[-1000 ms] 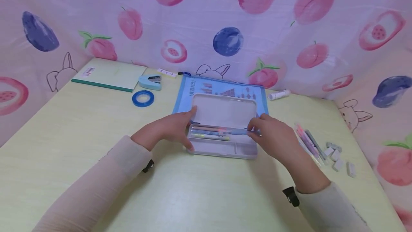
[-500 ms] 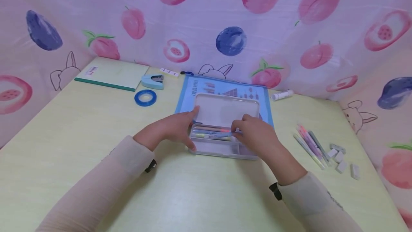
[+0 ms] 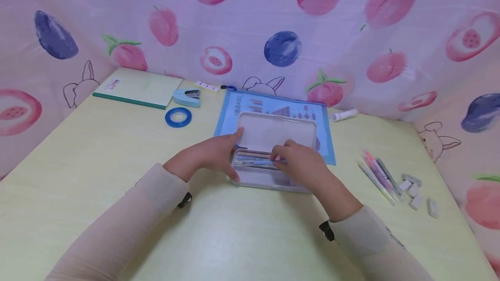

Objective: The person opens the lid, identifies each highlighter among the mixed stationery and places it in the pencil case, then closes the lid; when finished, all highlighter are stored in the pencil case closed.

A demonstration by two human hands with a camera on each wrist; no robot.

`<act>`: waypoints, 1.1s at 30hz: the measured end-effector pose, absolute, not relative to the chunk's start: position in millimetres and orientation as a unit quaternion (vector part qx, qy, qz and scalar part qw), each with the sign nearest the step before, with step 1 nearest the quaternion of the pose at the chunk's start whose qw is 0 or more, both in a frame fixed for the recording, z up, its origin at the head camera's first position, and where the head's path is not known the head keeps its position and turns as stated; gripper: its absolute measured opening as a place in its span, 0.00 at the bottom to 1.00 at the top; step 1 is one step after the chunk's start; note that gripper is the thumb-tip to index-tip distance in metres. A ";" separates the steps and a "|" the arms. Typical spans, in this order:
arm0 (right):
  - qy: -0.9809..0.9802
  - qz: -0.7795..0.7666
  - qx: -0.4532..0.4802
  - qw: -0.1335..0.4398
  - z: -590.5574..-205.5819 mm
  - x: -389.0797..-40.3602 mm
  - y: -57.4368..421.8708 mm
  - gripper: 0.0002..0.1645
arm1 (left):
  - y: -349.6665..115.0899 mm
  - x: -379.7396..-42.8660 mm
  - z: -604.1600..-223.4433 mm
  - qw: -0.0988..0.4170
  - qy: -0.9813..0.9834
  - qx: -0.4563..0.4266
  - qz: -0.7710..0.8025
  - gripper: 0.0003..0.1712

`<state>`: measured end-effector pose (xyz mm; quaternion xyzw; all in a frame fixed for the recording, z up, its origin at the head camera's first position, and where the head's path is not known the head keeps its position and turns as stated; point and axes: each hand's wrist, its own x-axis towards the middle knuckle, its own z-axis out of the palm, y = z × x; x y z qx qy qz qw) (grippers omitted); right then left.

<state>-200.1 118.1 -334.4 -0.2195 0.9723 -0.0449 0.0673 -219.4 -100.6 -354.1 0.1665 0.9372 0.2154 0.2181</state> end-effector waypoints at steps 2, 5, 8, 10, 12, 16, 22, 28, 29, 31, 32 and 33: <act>0.973 -0.047 -0.214 0.077 -337.1 -199.8 115.7 0.09 | -99.8 -219.7 -354.3 0.219 0.936 0.167 0.217 0.73; 0.973 -0.050 -0.213 0.081 -339.7 -198.6 114.6 0.11 | -98.7 -219.9 -353.5 0.220 0.936 0.169 0.217 0.73; 0.972 -0.052 -0.216 0.076 -341.1 -197.8 115.3 0.12 | -97.7 -220.2 -352.3 0.219 0.936 0.171 0.215 0.74; 0.972 -0.052 -0.219 0.073 -341.3 -197.0 116.4 0.13 | -97.4 -220.3 -351.8 0.218 0.937 0.171 0.213 0.74; 0.971 -0.052 -0.221 0.073 -341.8 -196.3 118.0 0.14 | -97.5 -220.5 -351.9 0.217 0.937 0.173 0.214 0.74; 0.972 -0.061 -0.213 0.082 -340.9 -194.2 121.9 0.14 | -98.1 -220.6 -353.2 0.217 0.937 0.173 0.214 0.74; 0.974 -0.075 -0.195 0.092 -336.8 -191.2 137.4 0.15 | -98.4 -221.2 -355.7 0.216 0.937 0.171 0.214 0.75; 0.979 -0.076 -0.174 0.080 -334.6 -192.4 173.8 0.16 | -99.3 -221.5 -356.5 0.213 0.938 0.174 0.213 0.75; 0.980 -0.077 -0.170 0.075 -334.3 -192.8 181.5 0.16 | -99.5 -221.6 -356.6 0.213 0.938 0.173 0.213 0.75; 0.981 -0.081 -0.161 0.074 -333.3 -193.0 197.3 0.16 | -99.9 -221.8 -356.9 0.213 0.938 0.173 0.212 0.75; 0.981 -0.081 -0.158 0.074 -332.6 -192.8 205.2 0.16 | -100.0 -221.7 -357.0 0.214 0.938 0.172 0.213 0.75; 0.982 -0.078 -0.154 0.074 -332.3 -192.8 213.6 0.16 | -100.1 -221.7 -357.3 0.215 0.938 0.172 0.213 0.75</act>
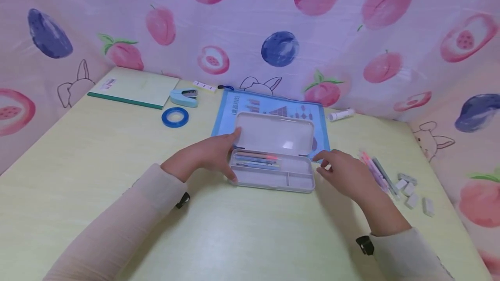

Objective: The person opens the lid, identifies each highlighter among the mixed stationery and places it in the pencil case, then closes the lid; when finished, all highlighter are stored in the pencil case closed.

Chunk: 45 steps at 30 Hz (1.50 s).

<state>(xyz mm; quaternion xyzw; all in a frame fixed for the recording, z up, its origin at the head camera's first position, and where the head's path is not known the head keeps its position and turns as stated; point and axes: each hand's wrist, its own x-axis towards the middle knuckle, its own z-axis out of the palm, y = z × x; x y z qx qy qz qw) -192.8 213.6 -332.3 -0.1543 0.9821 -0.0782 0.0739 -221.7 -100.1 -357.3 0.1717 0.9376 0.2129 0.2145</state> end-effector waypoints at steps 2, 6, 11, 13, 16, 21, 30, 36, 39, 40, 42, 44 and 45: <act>0.984 -0.073 -0.142 0.077 -331.3 -191.4 229.8 0.16 | -100.1 -221.1 -357.1 0.216 0.937 0.171 0.214 0.75; 0.988 -0.067 -0.099 0.095 -330.3 -188.0 257.9 0.18 | -100.9 -219.5 -357.0 0.217 0.937 0.171 0.212 0.75; 0.993 -0.058 -0.054 0.093 -338.6 -185.5 292.5 0.17 | -102.0 -218.4 -356.2 0.216 0.938 0.174 0.210 0.74; 0.993 -0.051 -0.037 0.099 -341.9 -184.5 303.8 0.17 | -102.4 -218.4 -355.8 0.216 0.937 0.176 0.210 0.74; 0.992 -0.044 -0.013 0.114 -344.6 -182.7 316.0 0.17 | -102.1 -218.9 -355.3 0.216 0.937 0.178 0.210 0.73; 0.993 -0.031 0.007 0.114 -344.2 -177.3 331.0 0.16 | -100.8 -219.2 -355.0 0.216 0.936 0.178 0.212 0.73; 0.990 -0.032 0.019 0.134 -342.4 -172.7 344.7 0.16 | -99.4 -218.7 -353.2 0.217 0.936 0.173 0.215 0.73; 0.990 -0.027 0.027 0.138 -343.3 -174.3 345.4 0.17 | -98.8 -219.1 -353.2 0.217 0.936 0.175 0.215 0.73; 0.989 -0.029 0.028 0.143 -344.0 -174.3 344.4 0.17 | -98.7 -219.0 -353.1 0.216 0.937 0.175 0.213 0.73; 0.989 -0.029 0.028 0.143 -344.0 -174.2 343.9 0.17 | -98.7 -218.9 -353.0 0.215 0.937 0.176 0.213 0.73; 0.989 -0.027 0.026 0.142 -343.2 -174.1 342.8 0.17 | -99.0 -218.5 -352.4 0.214 0.936 0.177 0.214 0.73; 0.989 -0.027 0.027 0.140 -341.4 -174.2 341.0 0.19 | -99.4 -218.2 -351.7 0.214 0.936 0.179 0.216 0.73; 0.990 -0.027 0.027 0.138 -340.0 -174.4 339.6 0.19 | -99.3 -218.0 -351.4 0.214 0.936 0.177 0.215 0.73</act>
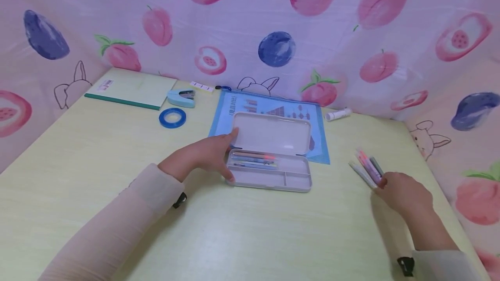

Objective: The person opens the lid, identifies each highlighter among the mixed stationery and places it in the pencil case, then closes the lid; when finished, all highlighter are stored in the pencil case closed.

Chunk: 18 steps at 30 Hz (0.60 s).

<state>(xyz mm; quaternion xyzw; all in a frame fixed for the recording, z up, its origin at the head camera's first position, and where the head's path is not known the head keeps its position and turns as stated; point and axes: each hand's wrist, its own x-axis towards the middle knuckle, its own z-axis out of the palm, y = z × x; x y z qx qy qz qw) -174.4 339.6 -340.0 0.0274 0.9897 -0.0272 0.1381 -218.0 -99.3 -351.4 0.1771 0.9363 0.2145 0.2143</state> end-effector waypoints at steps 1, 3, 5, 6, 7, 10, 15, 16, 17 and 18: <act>0.990 -0.027 0.028 0.135 -338.4 -174.7 337.6 0.20 | -99.2 -217.8 -350.9 0.215 0.936 0.177 0.214 0.73; 0.991 -0.030 0.027 0.130 -334.0 -175.1 331.4 0.21 | -99.0 -217.5 -349.9 0.218 0.937 0.174 0.210 0.73; 0.992 -0.035 0.023 0.117 -328.4 -174.8 322.2 0.21 | -98.0 -217.1 -348.4 0.221 0.938 0.171 0.206 0.73; 0.993 -0.038 0.018 0.109 -325.3 -174.4 316.4 0.20 | -97.7 -216.8 -347.8 0.222 0.938 0.171 0.204 0.73; 0.994 -0.041 0.011 0.099 -322.1 -174.1 309.8 0.19 | -97.5 -216.6 -347.2 0.224 0.938 0.171 0.204 0.73; 0.996 -0.053 -0.013 0.067 -313.8 -174.6 287.3 0.17 | -97.1 -216.2 -346.4 0.225 0.937 0.172 0.206 0.73; 0.995 -0.067 -0.065 0.037 -309.4 -183.2 245.5 0.15 | -97.6 -216.4 -346.8 0.222 0.936 0.176 0.209 0.73; 0.994 -0.065 -0.078 0.032 -310.1 -185.2 237.5 0.14 | -97.8 -216.4 -346.9 0.222 0.936 0.177 0.210 0.72; 0.993 -0.062 -0.094 0.026 -311.7 -187.3 229.8 0.14 | -97.8 -216.2 -346.8 0.222 0.935 0.178 0.212 0.72; 0.992 -0.060 -0.111 0.018 -314.0 -189.2 223.2 0.13 | -97.7 -215.8 -346.4 0.222 0.934 0.179 0.213 0.72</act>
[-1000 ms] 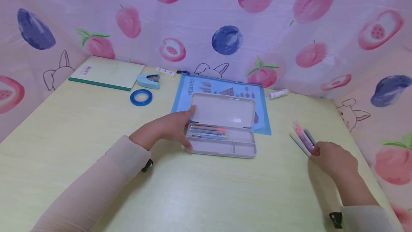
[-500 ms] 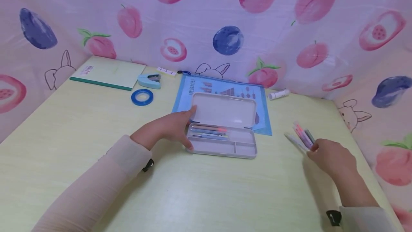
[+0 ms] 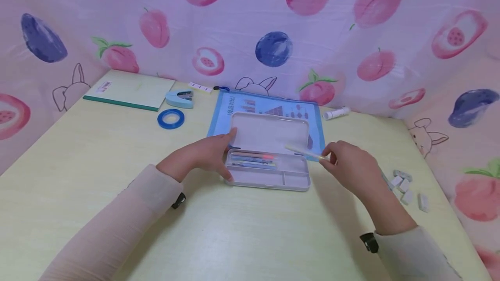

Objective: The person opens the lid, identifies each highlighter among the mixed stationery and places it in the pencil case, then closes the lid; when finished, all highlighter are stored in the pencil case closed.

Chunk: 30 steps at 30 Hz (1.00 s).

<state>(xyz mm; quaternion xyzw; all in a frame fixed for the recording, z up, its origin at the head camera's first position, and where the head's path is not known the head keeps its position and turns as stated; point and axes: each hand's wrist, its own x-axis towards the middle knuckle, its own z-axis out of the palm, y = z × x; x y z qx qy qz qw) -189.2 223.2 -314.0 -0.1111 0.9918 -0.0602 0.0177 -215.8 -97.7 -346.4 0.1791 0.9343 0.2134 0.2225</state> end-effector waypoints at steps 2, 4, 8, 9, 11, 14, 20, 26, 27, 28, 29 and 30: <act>0.989 -0.056 -0.140 0.006 -318.9 -193.9 210.0 0.11 | -98.3 -215.1 -346.7 0.224 0.933 0.179 0.218 0.72; 0.986 -0.052 -0.156 0.003 -325.0 -198.7 198.7 0.10 | -98.5 -214.6 -347.4 0.227 0.932 0.175 0.223 0.72; 0.986 -0.045 -0.159 0.026 -335.4 -208.5 180.5 0.10 | -99.0 -214.8 -350.0 0.229 0.932 0.171 0.223 0.72; 0.986 -0.042 -0.157 0.035 -337.2 -210.4 176.9 0.10 | -99.2 -214.7 -350.1 0.229 0.932 0.170 0.224 0.72; 0.986 -0.035 -0.154 0.049 -340.3 -213.8 171.5 0.10 | -99.4 -214.7 -350.7 0.228 0.933 0.171 0.222 0.72; 0.986 -0.029 -0.152 0.061 -344.2 -217.1 166.4 0.10 | -99.4 -214.7 -351.0 0.225 0.933 0.172 0.220 0.72; 0.987 -0.016 -0.144 0.066 -350.6 -221.4 163.6 0.10 | -99.6 -215.7 -351.2 0.220 0.936 0.174 0.215 0.73; 0.988 -0.006 -0.131 0.077 -353.8 -225.5 160.9 0.10 | -100.3 -216.8 -351.3 0.219 0.935 0.177 0.213 0.73; 0.988 -0.005 -0.128 0.081 -353.8 -226.0 160.0 0.10 | -100.3 -216.8 -351.2 0.219 0.936 0.177 0.213 0.73; 0.989 -0.005 -0.125 0.083 -353.8 -226.4 159.1 0.10 | -100.2 -216.8 -351.1 0.219 0.935 0.176 0.214 0.73; 0.989 -0.005 -0.122 0.086 -353.6 -226.6 158.3 0.11 | -100.3 -216.8 -350.9 0.219 0.936 0.176 0.214 0.73; 0.989 -0.005 -0.121 0.088 -353.3 -226.7 157.7 0.11 | -100.3 -216.8 -350.7 0.219 0.935 0.176 0.214 0.73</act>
